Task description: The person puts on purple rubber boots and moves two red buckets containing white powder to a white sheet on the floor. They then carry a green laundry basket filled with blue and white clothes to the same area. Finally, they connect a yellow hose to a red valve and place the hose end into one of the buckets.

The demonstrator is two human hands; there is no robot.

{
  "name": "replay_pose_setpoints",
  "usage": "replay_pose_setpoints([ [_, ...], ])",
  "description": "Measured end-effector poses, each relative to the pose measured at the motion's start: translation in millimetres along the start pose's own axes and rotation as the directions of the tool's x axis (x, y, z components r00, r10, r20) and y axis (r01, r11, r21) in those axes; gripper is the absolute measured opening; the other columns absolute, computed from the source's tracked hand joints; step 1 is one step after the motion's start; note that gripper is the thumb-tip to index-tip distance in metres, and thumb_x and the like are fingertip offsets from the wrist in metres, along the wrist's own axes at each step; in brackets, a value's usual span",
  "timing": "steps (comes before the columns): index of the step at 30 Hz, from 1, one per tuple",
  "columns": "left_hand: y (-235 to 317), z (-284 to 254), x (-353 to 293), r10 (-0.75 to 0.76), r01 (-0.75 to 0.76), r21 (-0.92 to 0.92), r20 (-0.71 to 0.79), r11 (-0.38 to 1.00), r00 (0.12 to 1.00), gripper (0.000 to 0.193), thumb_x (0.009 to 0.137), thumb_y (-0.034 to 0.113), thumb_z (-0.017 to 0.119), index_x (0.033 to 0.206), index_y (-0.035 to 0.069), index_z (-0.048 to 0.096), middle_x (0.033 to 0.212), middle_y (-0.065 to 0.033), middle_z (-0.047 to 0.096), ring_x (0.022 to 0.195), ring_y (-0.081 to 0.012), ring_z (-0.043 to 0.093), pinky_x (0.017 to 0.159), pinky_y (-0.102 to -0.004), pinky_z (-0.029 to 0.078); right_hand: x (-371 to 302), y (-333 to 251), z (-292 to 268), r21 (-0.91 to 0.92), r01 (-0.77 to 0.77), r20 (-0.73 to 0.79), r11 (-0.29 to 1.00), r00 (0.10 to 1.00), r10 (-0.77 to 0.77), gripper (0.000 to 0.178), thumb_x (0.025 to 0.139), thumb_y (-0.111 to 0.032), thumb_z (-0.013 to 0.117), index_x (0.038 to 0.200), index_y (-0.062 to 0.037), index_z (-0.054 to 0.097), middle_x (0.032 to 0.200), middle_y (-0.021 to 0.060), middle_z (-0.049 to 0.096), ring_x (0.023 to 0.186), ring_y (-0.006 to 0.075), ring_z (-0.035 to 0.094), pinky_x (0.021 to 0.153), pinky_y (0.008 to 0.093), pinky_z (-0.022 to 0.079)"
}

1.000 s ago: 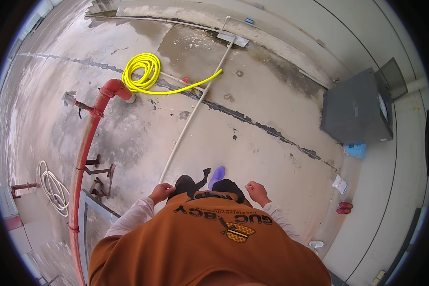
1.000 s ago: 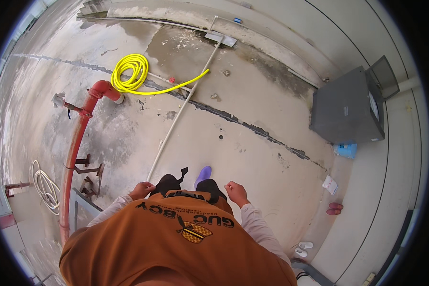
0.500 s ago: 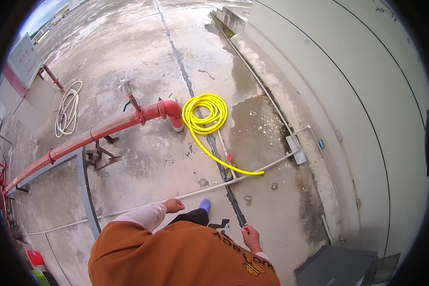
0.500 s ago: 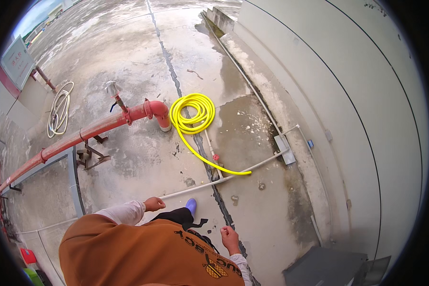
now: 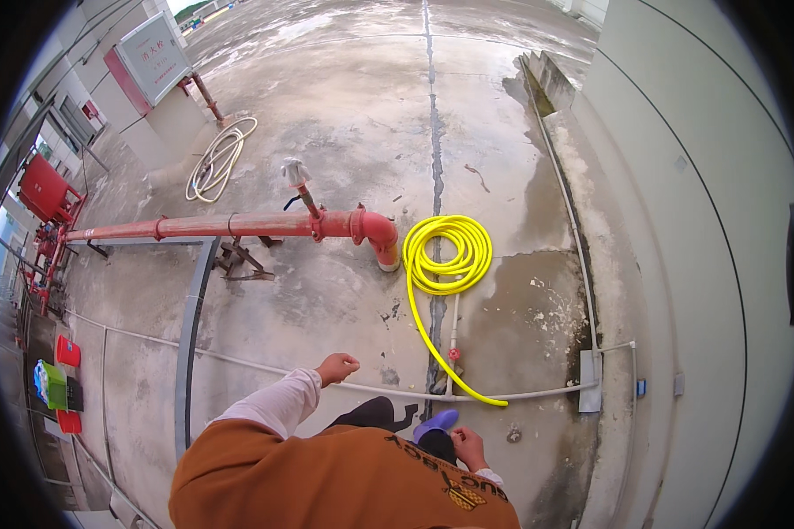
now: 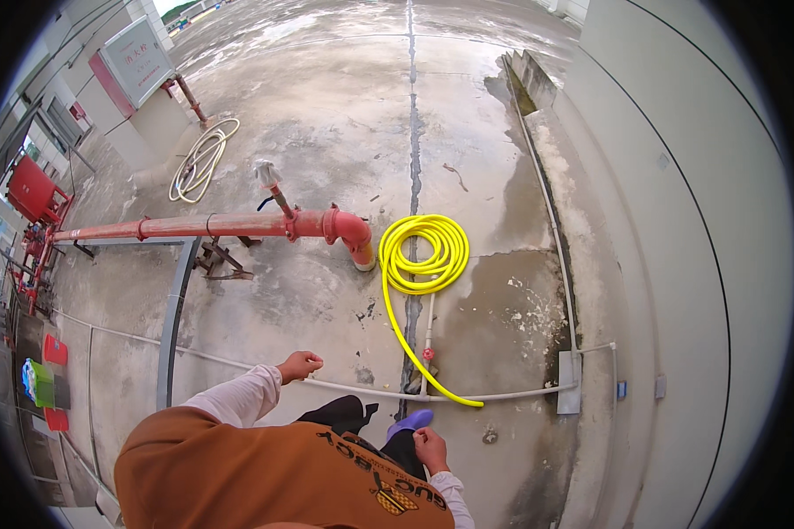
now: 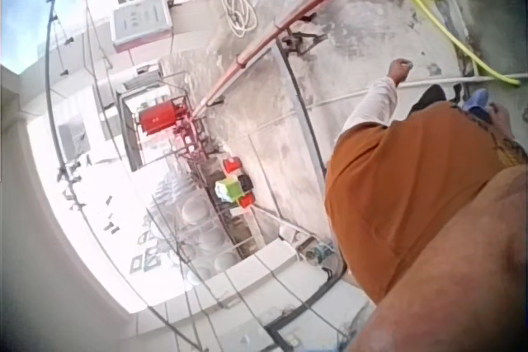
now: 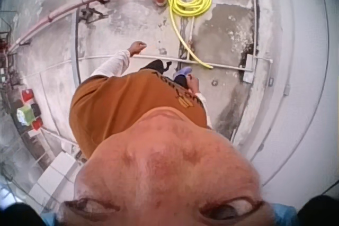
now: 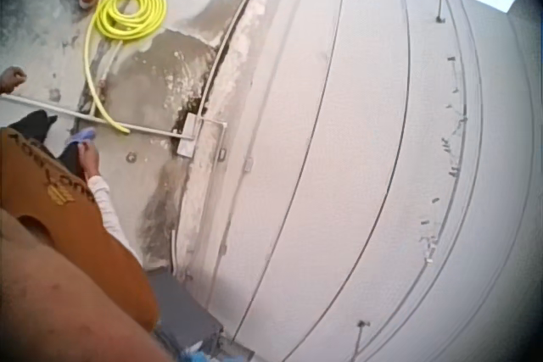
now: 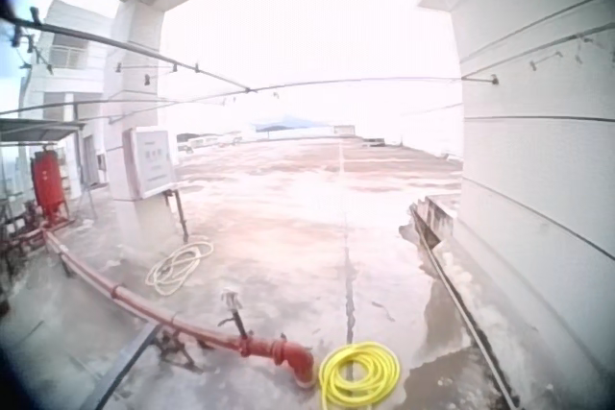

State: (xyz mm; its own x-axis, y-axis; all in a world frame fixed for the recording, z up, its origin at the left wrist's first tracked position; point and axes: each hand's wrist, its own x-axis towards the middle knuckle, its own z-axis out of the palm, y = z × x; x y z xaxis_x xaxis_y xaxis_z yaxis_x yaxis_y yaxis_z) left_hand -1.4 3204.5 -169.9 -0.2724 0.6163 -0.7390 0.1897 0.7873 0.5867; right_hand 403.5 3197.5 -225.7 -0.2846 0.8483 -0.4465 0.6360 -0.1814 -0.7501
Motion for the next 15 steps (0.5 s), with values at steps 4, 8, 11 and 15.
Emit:
replay_pose_setpoints([
  [4, 10.3, 32.5, 17.9, -0.100, 0.102, -0.077, 0.023, 0.992, 0.995, 0.026, 0.078, 0.023, 0.064, 0.097, 0.005, 0.059, 0.065, -0.0005, 0.051, 0.046, -0.0086, 0.042, 0.040, -0.0235, 0.034, 40.4, 10.7, -35.9, -0.005, 0.015, 0.011, 1.000, 1.000, -0.015, 0.014, 0.078, -0.022, 0.058, 0.081, -0.0082, 0.062, 0.069, 0.0098, 0.063, 0.066, 0.0244, 0.062, 0.062, 0.0329, 0.048],
  [8, 37.4, 62.4, 58.5, -0.042, 0.042, 0.007, -0.004, 0.999, 0.999, 0.029, 0.078, 0.023, 0.065, 0.101, 0.006, 0.058, 0.072, -0.0037, 0.057, 0.051, -0.0097, 0.047, 0.043, -0.0242, 0.038, 58.2, 36.4, -34.0, -0.018, -0.018, 0.104, 1.000, 0.994, 0.020, 0.017, 0.077, -0.021, 0.060, 0.083, -0.0057, 0.062, 0.068, 0.0117, 0.062, 0.063, 0.0227, 0.061, 0.060, 0.0318, 0.048],
  [11, 66.0, 75.8, 98.0, 0.006, -0.008, 0.057, 0.044, 0.998, 0.999, 0.038, 0.078, 0.024, 0.066, 0.109, 0.006, 0.056, 0.075, -0.0067, 0.058, 0.056, -0.0115, 0.051, 0.048, -0.0264, 0.043, 62.0, 102.3, 6.7, -0.140, 0.231, 0.010, 0.963, 0.973, -0.232, 0.018, 0.077, -0.022, 0.059, 0.083, -0.0059, 0.062, 0.068, 0.0117, 0.062, 0.063, 0.0228, 0.061, 0.060, 0.0316, 0.048],
  [15, 79.8, 88.6, 162.5, 0.010, -0.016, 0.092, 0.064, 0.996, 0.998, 0.040, 0.077, 0.025, 0.067, 0.110, 0.008, 0.056, 0.075, -0.0076, 0.059, 0.056, -0.0143, 0.053, 0.049, -0.0277, 0.044, 66.6, 100.8, 22.0, -0.200, 0.018, 0.039, 0.980, 0.999, -0.010, 0.017, 0.076, -0.022, 0.059, 0.083, -0.0060, 0.062, 0.070, 0.0123, 0.062, 0.066, 0.0234, 0.062, 0.063, 0.0314, 0.048],
])
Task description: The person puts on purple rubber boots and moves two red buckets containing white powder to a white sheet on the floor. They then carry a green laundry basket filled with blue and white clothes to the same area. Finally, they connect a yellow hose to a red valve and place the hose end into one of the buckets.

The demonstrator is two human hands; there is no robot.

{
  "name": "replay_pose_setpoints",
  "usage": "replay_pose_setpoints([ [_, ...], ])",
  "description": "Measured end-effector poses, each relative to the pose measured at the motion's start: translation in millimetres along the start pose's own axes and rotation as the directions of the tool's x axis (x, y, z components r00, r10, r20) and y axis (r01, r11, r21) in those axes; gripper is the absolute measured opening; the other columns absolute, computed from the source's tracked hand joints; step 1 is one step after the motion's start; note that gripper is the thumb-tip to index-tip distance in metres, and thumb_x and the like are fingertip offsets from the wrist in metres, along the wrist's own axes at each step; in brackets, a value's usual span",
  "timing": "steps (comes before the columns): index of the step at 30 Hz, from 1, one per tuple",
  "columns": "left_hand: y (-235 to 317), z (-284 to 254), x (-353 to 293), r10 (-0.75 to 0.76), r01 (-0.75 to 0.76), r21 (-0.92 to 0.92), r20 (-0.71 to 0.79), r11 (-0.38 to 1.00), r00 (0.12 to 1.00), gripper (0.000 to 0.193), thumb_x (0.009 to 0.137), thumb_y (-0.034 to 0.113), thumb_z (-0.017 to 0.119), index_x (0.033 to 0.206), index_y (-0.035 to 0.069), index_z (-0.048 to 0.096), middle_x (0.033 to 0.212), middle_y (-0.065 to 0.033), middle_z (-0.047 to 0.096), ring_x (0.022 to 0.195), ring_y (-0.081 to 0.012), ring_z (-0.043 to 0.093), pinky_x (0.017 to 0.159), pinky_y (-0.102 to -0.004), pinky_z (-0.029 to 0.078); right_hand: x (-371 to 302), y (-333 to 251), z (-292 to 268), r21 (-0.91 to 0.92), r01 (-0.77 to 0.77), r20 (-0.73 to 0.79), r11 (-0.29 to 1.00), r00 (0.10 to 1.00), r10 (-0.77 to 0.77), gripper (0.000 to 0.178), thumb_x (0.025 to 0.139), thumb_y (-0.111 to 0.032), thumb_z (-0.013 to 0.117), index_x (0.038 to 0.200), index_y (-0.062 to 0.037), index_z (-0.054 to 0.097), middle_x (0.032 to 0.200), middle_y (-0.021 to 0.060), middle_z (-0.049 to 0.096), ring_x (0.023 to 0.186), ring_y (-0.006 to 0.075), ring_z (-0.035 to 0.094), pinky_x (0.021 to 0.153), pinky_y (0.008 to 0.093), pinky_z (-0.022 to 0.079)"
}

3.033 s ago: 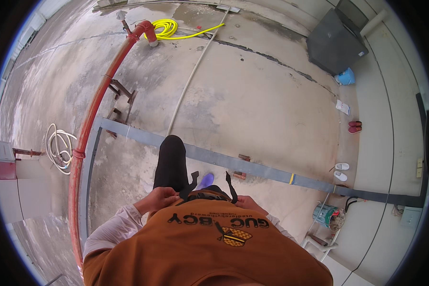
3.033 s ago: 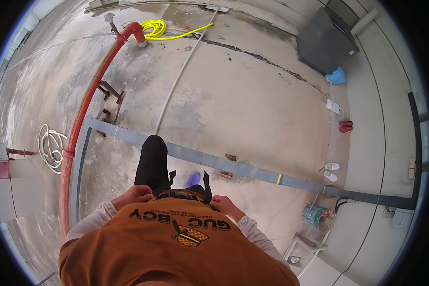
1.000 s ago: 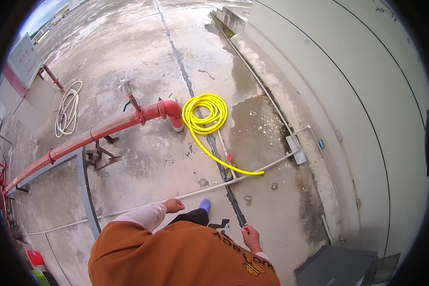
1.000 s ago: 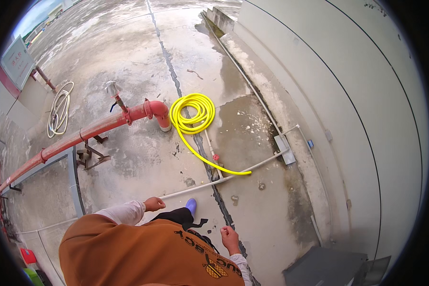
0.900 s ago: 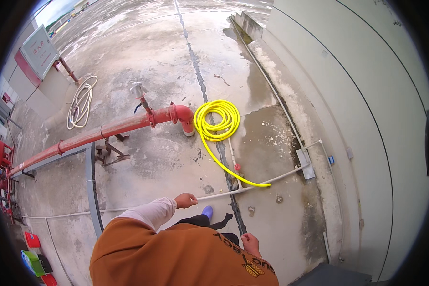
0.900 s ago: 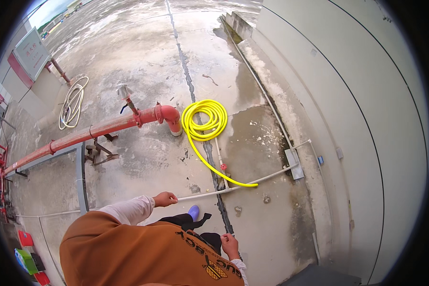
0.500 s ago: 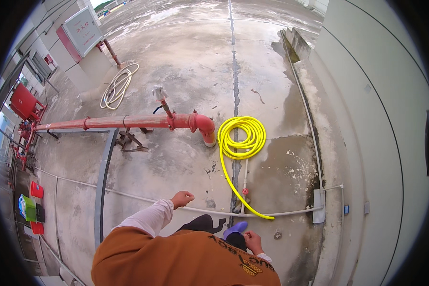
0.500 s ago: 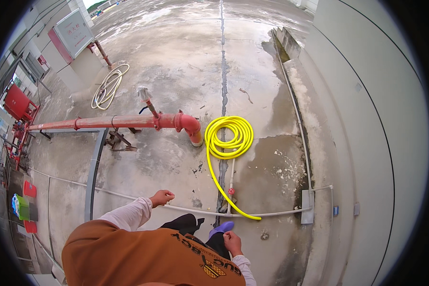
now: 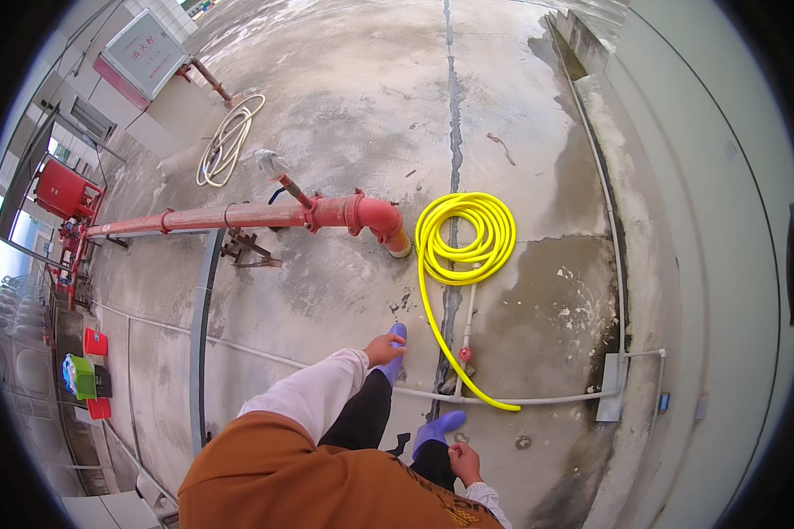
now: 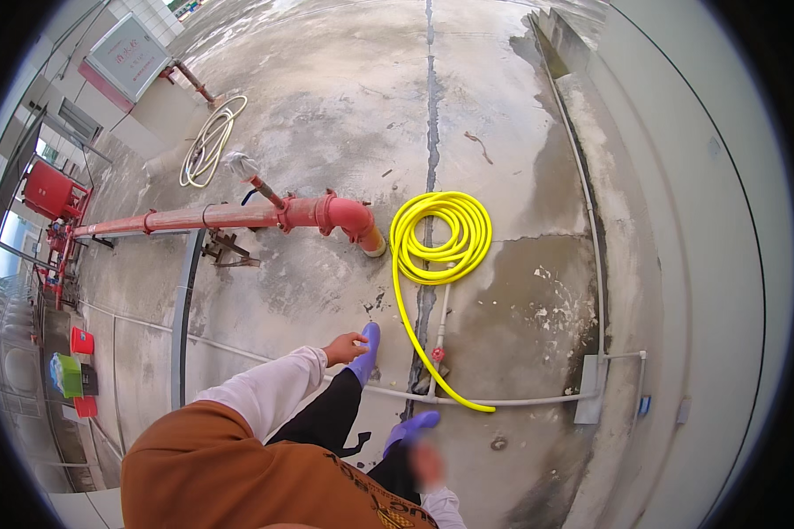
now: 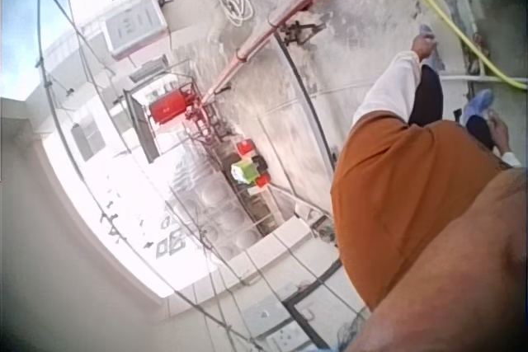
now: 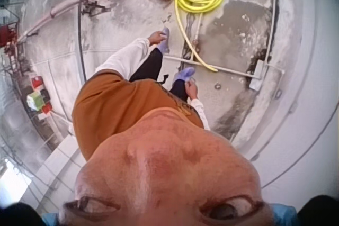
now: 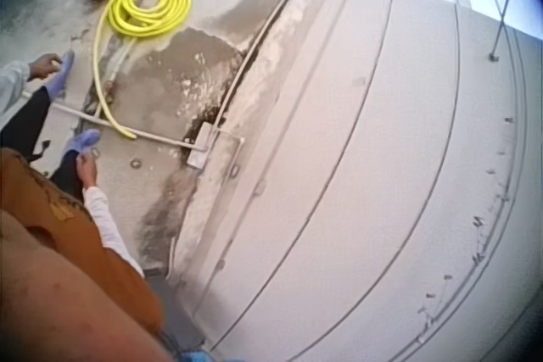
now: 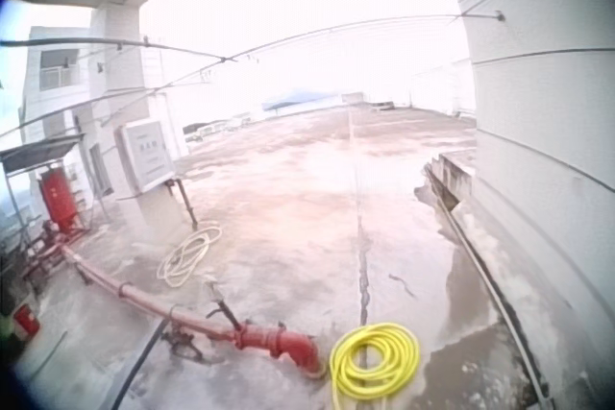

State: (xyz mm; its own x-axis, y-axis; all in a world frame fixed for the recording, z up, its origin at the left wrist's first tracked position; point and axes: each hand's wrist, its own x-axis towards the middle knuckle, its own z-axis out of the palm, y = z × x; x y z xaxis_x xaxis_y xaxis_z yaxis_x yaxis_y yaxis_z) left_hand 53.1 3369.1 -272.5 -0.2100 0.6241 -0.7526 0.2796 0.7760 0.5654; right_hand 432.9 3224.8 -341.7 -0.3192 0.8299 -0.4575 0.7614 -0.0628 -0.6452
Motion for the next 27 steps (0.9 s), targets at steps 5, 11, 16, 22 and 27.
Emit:
replay_pose_setpoints([
  [5, -22.9, 15.6, 116.4, 0.068, -0.058, 0.341, -0.017, 0.938, 0.998, 0.043, 0.076, 0.029, 0.066, 0.112, 0.008, 0.055, 0.077, -0.0115, 0.062, 0.058, -0.0178, 0.058, 0.053, -0.0311, 0.047, 3.7, 12.7, 38.3, 0.154, -0.176, -0.061, 0.972, 0.980, 0.187, 0.016, 0.075, -0.017, 0.061, 0.088, -0.0079, 0.061, 0.083, 0.0100, 0.063, 0.078, 0.0241, 0.060, 0.072, 0.0330, 0.047],
  [11, -2.3, 26.3, 242.2, -0.100, 0.078, 0.311, 0.058, 0.947, 0.993, 0.051, 0.078, 0.025, 0.063, 0.123, 0.007, 0.047, 0.068, -0.0093, 0.061, 0.053, -0.0159, 0.058, 0.047, -0.0294, 0.049, 19.0, -56.5, 31.7, 0.183, -0.512, 0.139, 0.839, 0.858, 0.494, 0.037, 0.073, -0.020, 0.063, 0.108, -0.0094, 0.054, 0.111, 0.0135, 0.052, 0.110, 0.0301, 0.044, 0.096, 0.0407, 0.030],
  [16, -38.7, 40.1, 346.1, -0.115, 0.117, 0.338, -0.027, 0.934, 0.993, 0.056, 0.078, 0.025, 0.063, 0.126, 0.003, 0.044, 0.078, -0.0125, 0.062, 0.058, -0.0179, 0.060, 0.051, -0.0305, 0.051, 18.8, -66.5, 63.3, 0.198, -0.478, 0.148, 0.856, 0.877, 0.456, 0.041, 0.074, -0.021, 0.063, 0.112, -0.0098, 0.053, 0.119, 0.0156, 0.045, 0.113, 0.0352, 0.039, 0.097, 0.0433, 0.028],
  [22, -98.5, 92.1, 410.0, -0.346, 0.346, 0.017, 0.021, 0.938, 0.938, 0.057, 0.078, 0.024, 0.061, 0.127, 0.002, 0.042, 0.084, -0.0121, 0.060, 0.066, -0.0206, 0.059, 0.055, -0.0366, 0.052, 45.2, -76.7, 59.2, 0.111, -0.491, 0.094, 0.864, 0.870, 0.483, 0.034, 0.072, -0.016, 0.062, 0.106, -0.0103, 0.057, 0.120, 0.0142, 0.044, 0.107, 0.0358, 0.039, 0.093, 0.0444, 0.033],
  [27, -143.4, 129.6, 442.1, -0.504, 0.499, -0.182, 0.021, 0.847, 0.864, 0.066, 0.079, 0.025, 0.062, 0.134, 0.005, 0.032, 0.092, -0.0088, 0.053, 0.078, -0.0186, 0.054, 0.059, -0.0366, 0.050, 58.7, -65.4, 47.6, 0.081, -0.497, 0.122, 0.864, 0.865, 0.487, 0.033, 0.070, -0.013, 0.063, 0.102, -0.0098, 0.058, 0.119, 0.0133, 0.045, 0.107, 0.0354, 0.039, 0.093, 0.0437, 0.032],
])
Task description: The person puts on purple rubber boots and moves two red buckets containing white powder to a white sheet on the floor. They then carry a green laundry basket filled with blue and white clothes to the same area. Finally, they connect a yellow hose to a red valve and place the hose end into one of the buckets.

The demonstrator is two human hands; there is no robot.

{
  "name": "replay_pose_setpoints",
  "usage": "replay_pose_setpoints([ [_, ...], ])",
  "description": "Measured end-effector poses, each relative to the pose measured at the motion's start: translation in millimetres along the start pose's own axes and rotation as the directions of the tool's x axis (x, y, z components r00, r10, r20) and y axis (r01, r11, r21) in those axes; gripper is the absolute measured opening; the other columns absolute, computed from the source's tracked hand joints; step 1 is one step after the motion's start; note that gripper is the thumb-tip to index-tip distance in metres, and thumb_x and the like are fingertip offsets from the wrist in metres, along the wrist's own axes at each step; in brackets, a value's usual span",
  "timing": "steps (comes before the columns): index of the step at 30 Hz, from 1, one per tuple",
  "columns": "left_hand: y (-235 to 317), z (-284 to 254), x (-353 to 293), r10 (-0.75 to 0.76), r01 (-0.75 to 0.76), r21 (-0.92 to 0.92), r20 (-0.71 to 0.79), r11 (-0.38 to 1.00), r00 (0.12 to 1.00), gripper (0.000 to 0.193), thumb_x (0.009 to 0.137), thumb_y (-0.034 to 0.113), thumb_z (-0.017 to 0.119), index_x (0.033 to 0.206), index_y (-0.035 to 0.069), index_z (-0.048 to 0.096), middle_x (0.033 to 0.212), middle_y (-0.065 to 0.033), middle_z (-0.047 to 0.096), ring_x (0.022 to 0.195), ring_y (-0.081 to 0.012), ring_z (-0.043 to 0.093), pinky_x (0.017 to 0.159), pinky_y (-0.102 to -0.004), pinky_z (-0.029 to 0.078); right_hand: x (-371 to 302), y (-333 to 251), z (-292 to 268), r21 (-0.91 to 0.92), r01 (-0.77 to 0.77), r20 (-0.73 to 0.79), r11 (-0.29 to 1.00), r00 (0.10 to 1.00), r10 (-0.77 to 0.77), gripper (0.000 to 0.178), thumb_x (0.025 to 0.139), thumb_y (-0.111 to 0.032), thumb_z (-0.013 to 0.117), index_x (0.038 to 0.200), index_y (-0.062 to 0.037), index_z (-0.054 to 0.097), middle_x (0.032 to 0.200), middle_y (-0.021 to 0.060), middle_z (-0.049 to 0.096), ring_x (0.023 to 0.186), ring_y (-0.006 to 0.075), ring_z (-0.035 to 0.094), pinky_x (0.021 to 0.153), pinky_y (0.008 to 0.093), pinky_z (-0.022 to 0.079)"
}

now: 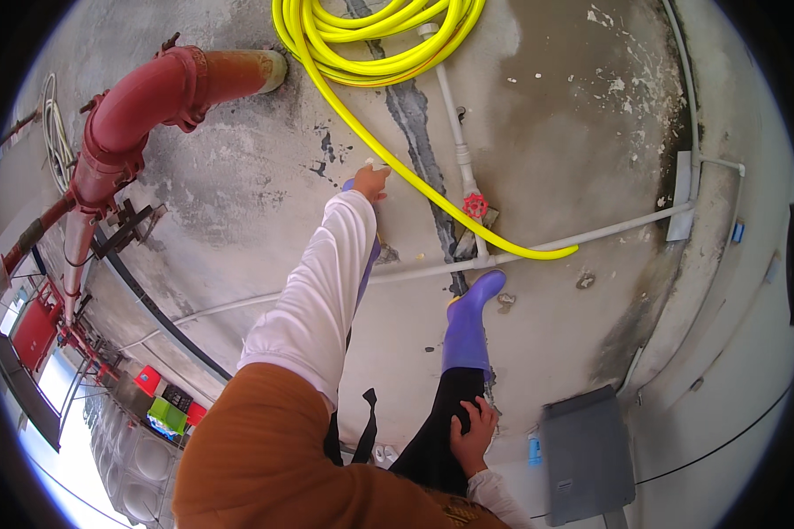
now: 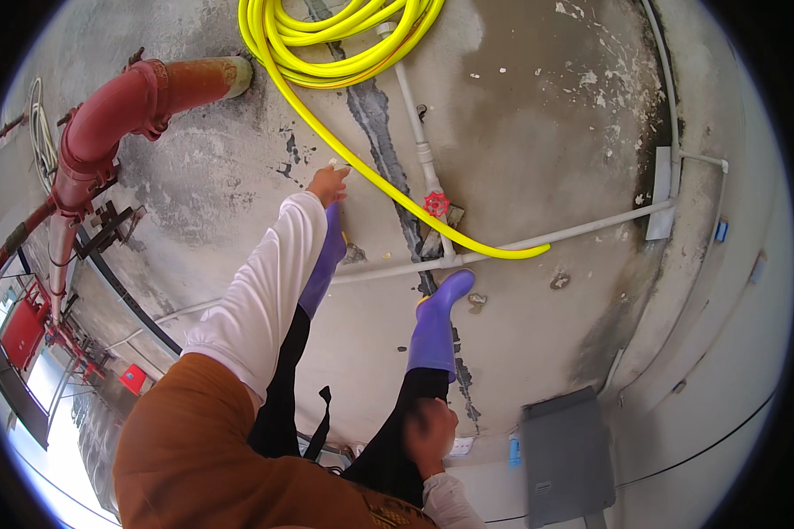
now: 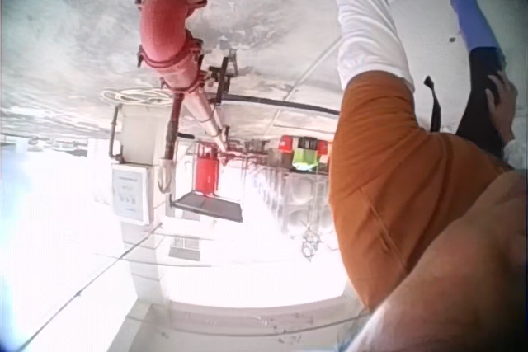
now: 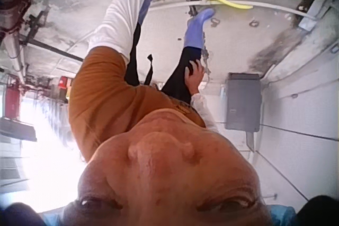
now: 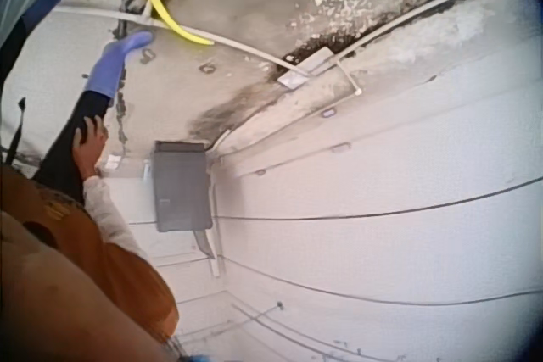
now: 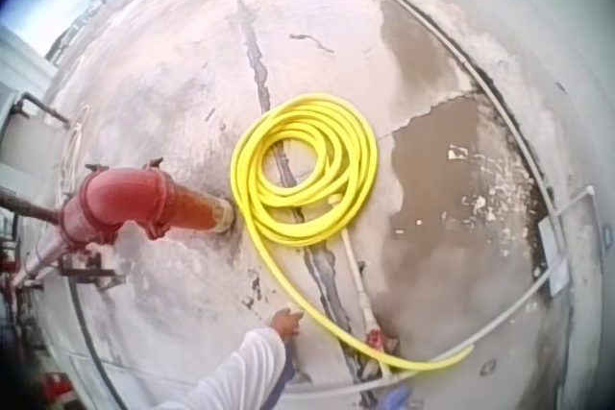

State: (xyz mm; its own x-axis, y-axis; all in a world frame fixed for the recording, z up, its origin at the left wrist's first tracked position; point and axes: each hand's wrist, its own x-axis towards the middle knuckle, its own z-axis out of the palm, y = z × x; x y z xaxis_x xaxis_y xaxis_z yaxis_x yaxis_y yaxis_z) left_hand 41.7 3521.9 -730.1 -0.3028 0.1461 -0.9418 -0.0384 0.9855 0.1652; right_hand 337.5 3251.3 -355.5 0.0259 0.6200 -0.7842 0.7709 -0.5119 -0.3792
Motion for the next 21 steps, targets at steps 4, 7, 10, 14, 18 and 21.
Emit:
replay_pose_setpoints([
  [4, -5.0, 30.7, 14.7, -0.090, 0.099, -0.198, 0.054, 0.975, 0.994, 0.074, 0.078, 0.029, 0.065, 0.137, 0.008, 0.025, 0.113, -0.0094, 0.047, 0.094, -0.0200, 0.049, 0.075, -0.0382, 0.045, 15.8, -0.5, -13.6, -0.032, -0.001, 0.009, 0.999, 1.000, 0.001, 0.031, 0.070, -0.011, 0.062, 0.100, -0.0092, 0.057, 0.117, 0.0130, 0.045, 0.107, 0.0348, 0.038, 0.093, 0.0439, 0.031],
  [7, -1.2, 40.4, 26.8, -0.071, 0.077, -0.397, 0.029, 0.915, 0.997, 0.073, 0.079, 0.031, 0.065, 0.137, 0.015, 0.024, 0.123, -0.0072, 0.039, 0.099, -0.0219, 0.044, 0.082, -0.0374, 0.041, 23.5, -10.0, -19.9, -0.008, -0.053, -0.067, 0.999, 0.996, 0.053, 0.025, 0.066, -0.011, 0.061, 0.090, -0.0075, 0.060, 0.102, 0.0087, 0.056, 0.104, 0.0296, 0.046, 0.089, 0.0421, 0.033],
  [10, -0.8, 32.1, 36.5, -0.017, 0.098, -0.438, 0.186, 0.894, 0.982, 0.066, 0.079, 0.032, 0.066, 0.132, 0.019, 0.030, 0.123, -0.0069, 0.038, 0.098, -0.0205, 0.043, 0.083, -0.0373, 0.040, 29.9, 3.2, -21.8, -0.026, -0.089, 0.027, 0.996, 0.996, 0.089, 0.028, 0.071, -0.012, 0.061, 0.099, -0.0072, 0.058, 0.114, 0.0110, 0.047, 0.106, 0.0316, 0.040, 0.090, 0.0425, 0.033],
  [14, 14.4, 33.3, 15.8, 0.000, 0.049, -0.262, 0.186, 0.964, 0.983, 0.060, 0.079, 0.031, 0.065, 0.128, 0.020, 0.032, 0.120, -0.0046, 0.039, 0.097, -0.0203, 0.043, 0.080, -0.0368, 0.040, 104.2, 36.3, -17.9, 0.183, 0.034, -0.078, 0.982, 0.997, -0.020, 0.030, 0.078, -0.012, 0.058, 0.107, -0.0060, 0.054, 0.112, 0.0118, 0.050, 0.102, 0.0288, 0.045, 0.089, 0.0391, 0.036],
  [18, 15.5, 42.8, 21.4, -0.030, 0.057, -0.369, 0.080, 0.928, 0.996, 0.058, 0.078, 0.031, 0.066, 0.125, 0.018, 0.034, 0.117, -0.0042, 0.040, 0.094, -0.0207, 0.044, 0.076, -0.0363, 0.041, 203.4, 34.6, -15.7, 0.684, -0.190, -0.035, 0.705, 0.956, 0.291, 0.027, 0.086, -0.014, 0.055, 0.110, -0.0037, 0.051, 0.107, 0.0068, 0.054, 0.085, 0.0141, 0.054, 0.075, 0.0269, 0.044],
  [21, 27.1, 68.4, 28.4, 0.000, -0.021, -0.362, -0.059, 0.932, 0.998, 0.049, 0.078, 0.032, 0.066, 0.116, 0.016, 0.041, 0.107, -0.0037, 0.044, 0.091, -0.0201, 0.045, 0.074, -0.0353, 0.042, 268.7, 59.9, 15.9, 0.630, -0.118, -0.044, 0.768, 0.981, 0.187, 0.028, 0.086, -0.015, 0.055, 0.111, -0.0039, 0.051, 0.101, 0.0054, 0.056, 0.078, 0.0091, 0.053, 0.066, 0.0225, 0.045],
])
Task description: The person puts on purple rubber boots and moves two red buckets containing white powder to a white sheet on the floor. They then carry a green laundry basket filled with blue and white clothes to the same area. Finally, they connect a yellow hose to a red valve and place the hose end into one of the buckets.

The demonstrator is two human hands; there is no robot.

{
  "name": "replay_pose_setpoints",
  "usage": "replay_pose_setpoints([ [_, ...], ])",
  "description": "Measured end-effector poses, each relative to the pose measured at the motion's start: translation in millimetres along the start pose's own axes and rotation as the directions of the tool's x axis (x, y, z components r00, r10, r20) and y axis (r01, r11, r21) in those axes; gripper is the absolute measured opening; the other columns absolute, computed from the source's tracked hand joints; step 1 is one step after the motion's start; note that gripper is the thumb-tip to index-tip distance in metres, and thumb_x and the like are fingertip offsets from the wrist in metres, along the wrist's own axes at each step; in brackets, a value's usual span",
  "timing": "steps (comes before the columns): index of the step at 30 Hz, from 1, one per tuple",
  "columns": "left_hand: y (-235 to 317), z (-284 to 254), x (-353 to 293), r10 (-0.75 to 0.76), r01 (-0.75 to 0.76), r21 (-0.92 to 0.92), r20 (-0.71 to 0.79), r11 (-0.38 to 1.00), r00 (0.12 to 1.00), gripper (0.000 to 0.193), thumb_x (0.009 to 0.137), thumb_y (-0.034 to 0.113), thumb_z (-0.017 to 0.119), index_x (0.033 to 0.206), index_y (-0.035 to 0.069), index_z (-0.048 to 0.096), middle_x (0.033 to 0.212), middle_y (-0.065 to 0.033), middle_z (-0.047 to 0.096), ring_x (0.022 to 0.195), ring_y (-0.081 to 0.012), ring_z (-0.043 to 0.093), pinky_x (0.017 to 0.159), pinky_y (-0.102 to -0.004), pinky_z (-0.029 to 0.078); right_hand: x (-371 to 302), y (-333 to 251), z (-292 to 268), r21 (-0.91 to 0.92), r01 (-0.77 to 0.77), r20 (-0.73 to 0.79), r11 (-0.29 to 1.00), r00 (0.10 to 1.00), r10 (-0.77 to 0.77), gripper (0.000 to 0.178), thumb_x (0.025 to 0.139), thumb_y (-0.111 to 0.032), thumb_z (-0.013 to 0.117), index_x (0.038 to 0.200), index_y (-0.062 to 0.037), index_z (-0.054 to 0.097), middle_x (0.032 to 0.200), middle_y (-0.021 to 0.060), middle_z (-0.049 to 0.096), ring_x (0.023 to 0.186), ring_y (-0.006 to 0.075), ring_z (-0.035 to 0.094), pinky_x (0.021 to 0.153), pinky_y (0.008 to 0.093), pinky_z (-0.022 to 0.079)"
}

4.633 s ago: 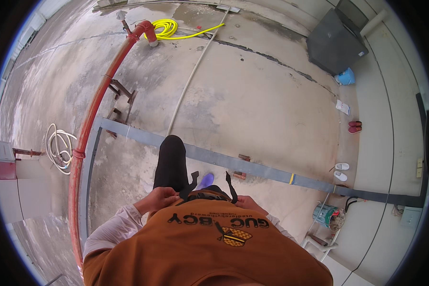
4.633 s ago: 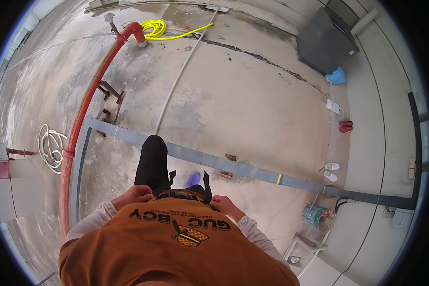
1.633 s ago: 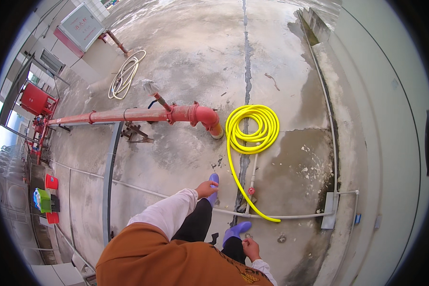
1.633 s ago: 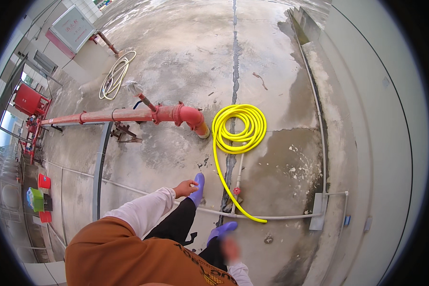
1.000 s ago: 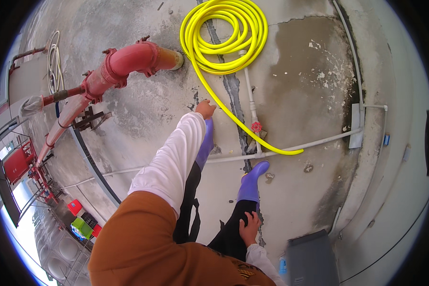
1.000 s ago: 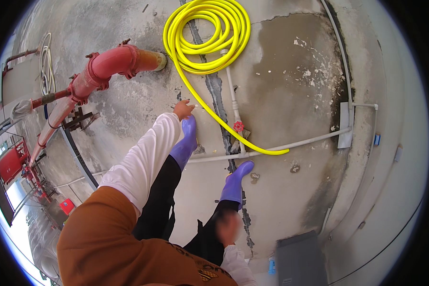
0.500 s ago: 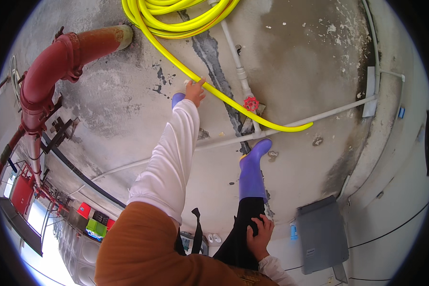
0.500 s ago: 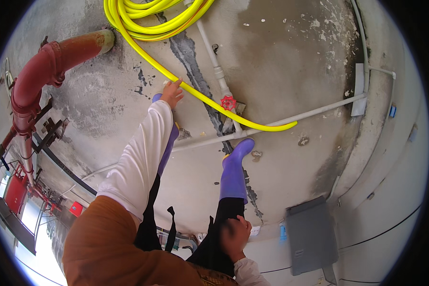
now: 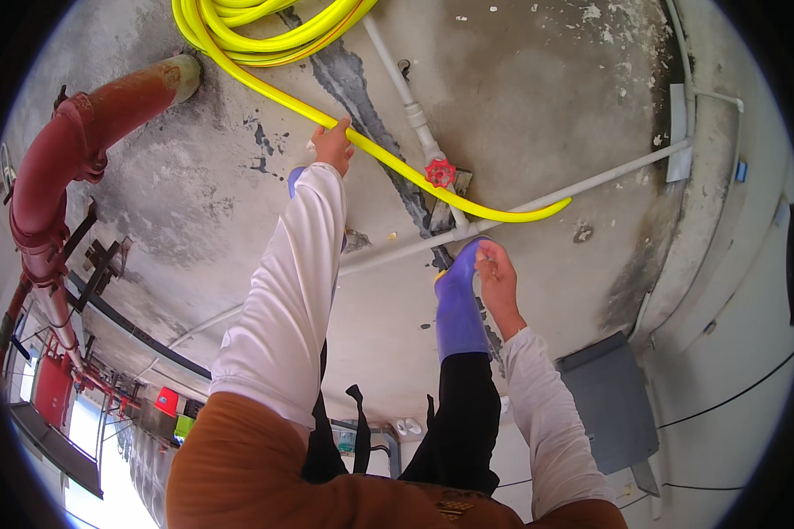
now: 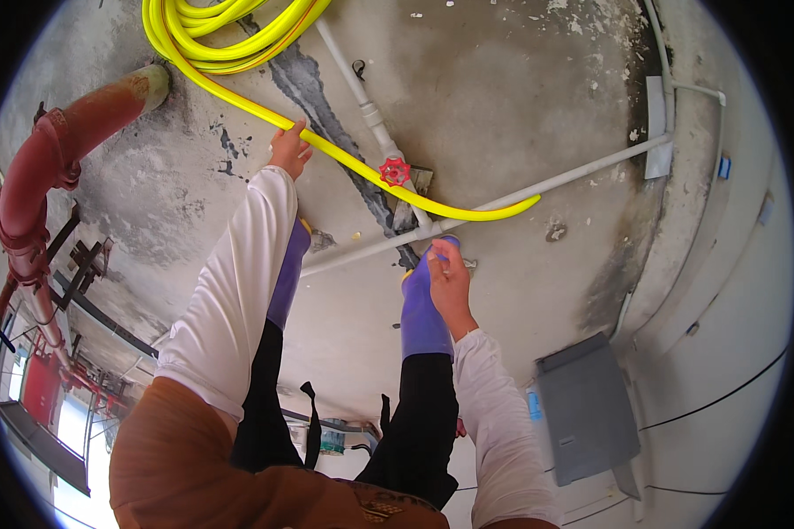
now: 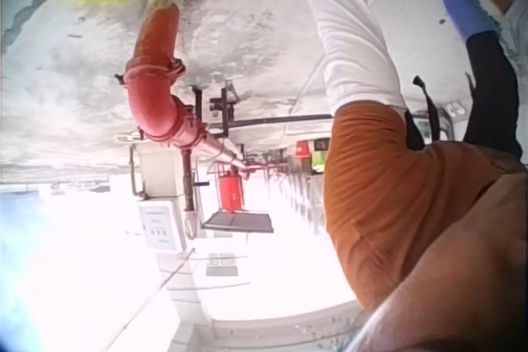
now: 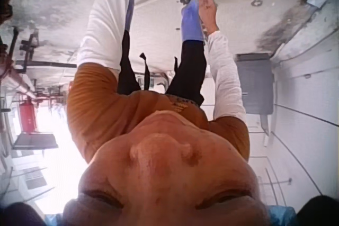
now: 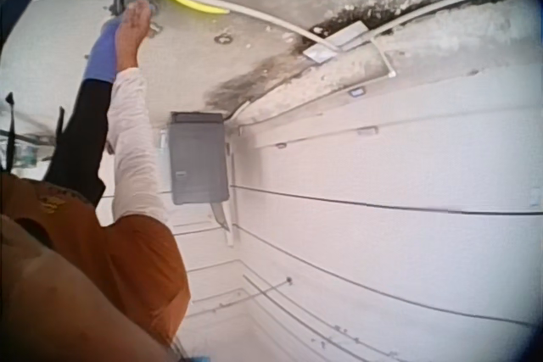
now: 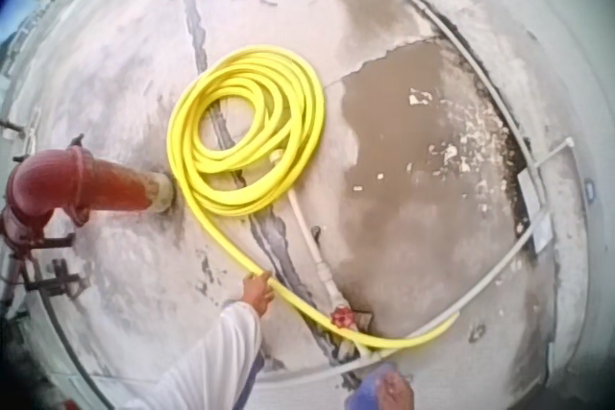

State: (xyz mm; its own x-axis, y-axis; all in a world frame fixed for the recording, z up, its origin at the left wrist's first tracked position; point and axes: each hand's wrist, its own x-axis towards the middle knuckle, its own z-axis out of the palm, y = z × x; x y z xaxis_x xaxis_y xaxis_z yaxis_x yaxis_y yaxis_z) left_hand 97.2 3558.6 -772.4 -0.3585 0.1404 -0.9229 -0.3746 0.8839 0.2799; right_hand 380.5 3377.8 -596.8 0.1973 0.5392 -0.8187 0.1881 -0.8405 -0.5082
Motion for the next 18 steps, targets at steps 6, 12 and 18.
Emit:
replay_pose_setpoints([
  [6, 6.8, -3.3, -10.5, -0.012, 0.022, -0.047, 0.207, 0.999, 0.978, 0.020, 0.081, 0.023, 0.061, 0.090, 0.011, 0.048, 0.077, -0.0017, 0.049, 0.066, -0.0162, 0.050, 0.066, -0.0302, 0.043, 54.0, -52.4, 36.2, 0.095, -0.086, -0.041, 0.992, 0.995, 0.091, 0.039, 0.082, -0.017, 0.060, 0.117, -0.0052, 0.046, 0.104, 0.0097, 0.053, 0.085, 0.0155, 0.052, 0.074, 0.0288, 0.043],
  [12, 26.0, -28.3, -107.3, 0.116, 0.018, -0.301, 0.423, 0.953, 0.899, 0.014, 0.086, 0.021, 0.056, 0.092, 0.014, 0.046, 0.076, -0.0011, 0.049, 0.069, -0.0176, 0.055, 0.066, -0.0303, 0.046, 26.6, -62.8, 28.6, -0.671, 0.365, 0.138, 0.645, 0.917, -0.375, 0.076, 0.065, -0.015, 0.072, 0.131, -0.0127, 0.034, 0.133, 0.0104, 0.033, 0.122, 0.0314, 0.032, 0.102, 0.0434, 0.023],
  [18, 69.8, -49.4, -247.1, 0.328, -0.216, -0.250, 0.628, 0.944, 0.706, 0.014, 0.087, 0.021, 0.056, 0.093, 0.012, 0.046, 0.081, -0.0014, 0.049, 0.076, -0.0164, 0.056, 0.071, -0.0308, 0.047, -6.9, -82.0, 28.5, -0.485, 0.509, 0.126, 0.711, 0.845, -0.519, 0.042, 0.064, -0.011, 0.070, 0.103, -0.0081, 0.054, 0.098, 0.0081, 0.057, 0.097, 0.0281, 0.050, 0.087, 0.0394, 0.036],
])
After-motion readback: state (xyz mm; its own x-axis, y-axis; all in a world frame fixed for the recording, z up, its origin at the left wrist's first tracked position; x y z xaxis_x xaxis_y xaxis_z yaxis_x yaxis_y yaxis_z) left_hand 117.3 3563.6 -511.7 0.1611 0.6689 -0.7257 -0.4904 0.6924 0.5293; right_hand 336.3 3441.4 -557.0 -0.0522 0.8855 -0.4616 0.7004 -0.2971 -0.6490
